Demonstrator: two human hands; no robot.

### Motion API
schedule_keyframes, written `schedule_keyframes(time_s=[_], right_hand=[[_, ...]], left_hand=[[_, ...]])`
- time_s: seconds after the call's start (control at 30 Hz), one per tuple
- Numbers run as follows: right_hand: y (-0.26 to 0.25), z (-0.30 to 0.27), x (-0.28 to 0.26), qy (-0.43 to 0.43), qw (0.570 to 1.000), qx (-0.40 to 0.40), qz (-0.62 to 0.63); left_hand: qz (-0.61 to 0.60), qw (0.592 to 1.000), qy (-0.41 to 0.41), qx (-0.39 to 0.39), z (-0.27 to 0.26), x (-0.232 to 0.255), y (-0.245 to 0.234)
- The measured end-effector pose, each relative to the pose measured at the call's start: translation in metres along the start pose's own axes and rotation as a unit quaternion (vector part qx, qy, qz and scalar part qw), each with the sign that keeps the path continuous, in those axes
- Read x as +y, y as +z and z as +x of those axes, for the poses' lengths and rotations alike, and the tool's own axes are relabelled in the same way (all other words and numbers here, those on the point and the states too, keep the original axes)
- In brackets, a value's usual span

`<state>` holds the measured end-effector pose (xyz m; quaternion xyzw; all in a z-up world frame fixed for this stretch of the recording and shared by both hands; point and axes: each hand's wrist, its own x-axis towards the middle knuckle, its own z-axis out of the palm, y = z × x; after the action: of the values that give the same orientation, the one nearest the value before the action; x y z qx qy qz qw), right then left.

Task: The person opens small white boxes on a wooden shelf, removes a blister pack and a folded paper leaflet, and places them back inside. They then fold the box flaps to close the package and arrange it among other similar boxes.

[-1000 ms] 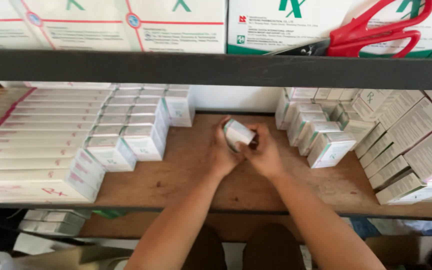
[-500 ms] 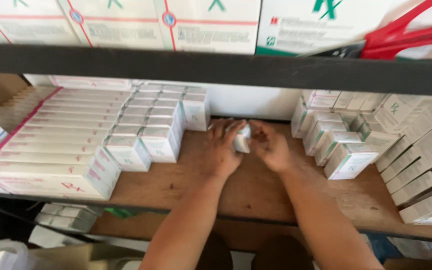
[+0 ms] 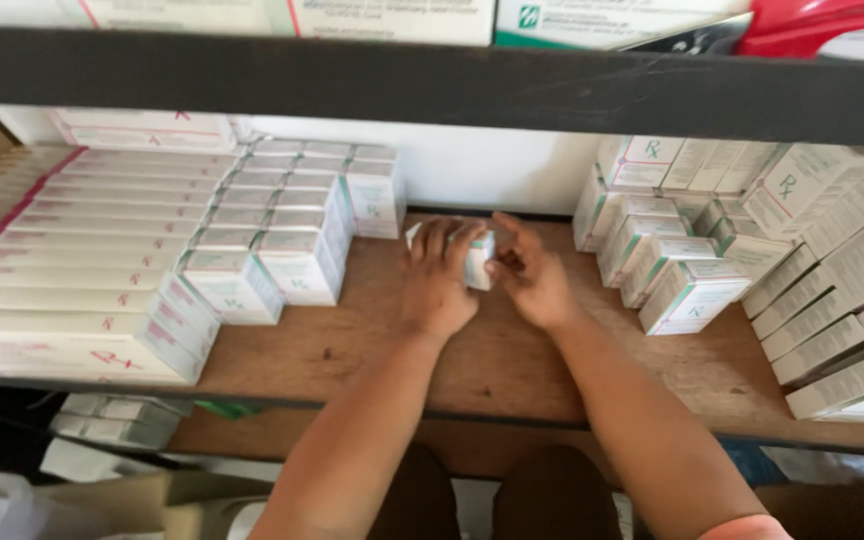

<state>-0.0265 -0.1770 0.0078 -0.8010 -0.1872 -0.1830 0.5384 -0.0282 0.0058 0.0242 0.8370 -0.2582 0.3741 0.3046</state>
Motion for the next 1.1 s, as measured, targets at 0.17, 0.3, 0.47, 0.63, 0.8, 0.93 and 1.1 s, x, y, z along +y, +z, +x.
schedule_keyframes(time_s=[0.17, 0.3, 0.47, 0.63, 0.8, 0.93, 1.1], right_hand=[[-0.009, -0.004, 0.043, -0.004, 1.0, 0.017, 0.004], [-0.012, 0.008, 0.053, -0.064, 0.997, -0.008, 0.04], [-0.011, 0.002, 0.029, 0.03, 0.998, 0.005, -0.061], [-0.004, 0.001, 0.002, 0.024, 0.999, 0.022, -0.036], [-0.002, 0.001, -0.027, -0.011, 0.99, 0.073, -0.121], [0.001, 0.003, -0.017, 0.0, 0.992, 0.078, -0.095], [-0.012, 0.004, 0.018, 0.033, 0.972, 0.174, -0.153]], left_hand=[[-0.001, 0.992, 0.108, -0.064, 0.019, -0.021, 0.009], [-0.017, 0.987, 0.146, -0.058, 0.025, -0.041, 0.033], [0.001, 0.99, 0.116, -0.077, 0.029, -0.028, 0.006], [0.004, 0.986, 0.113, -0.124, 0.031, -0.035, -0.007], [0.018, 0.986, 0.089, -0.139, 0.033, -0.03, -0.007], [0.031, 0.989, 0.098, -0.105, 0.032, -0.026, -0.005], [-0.006, 0.99, 0.088, -0.111, 0.034, -0.021, -0.009]])
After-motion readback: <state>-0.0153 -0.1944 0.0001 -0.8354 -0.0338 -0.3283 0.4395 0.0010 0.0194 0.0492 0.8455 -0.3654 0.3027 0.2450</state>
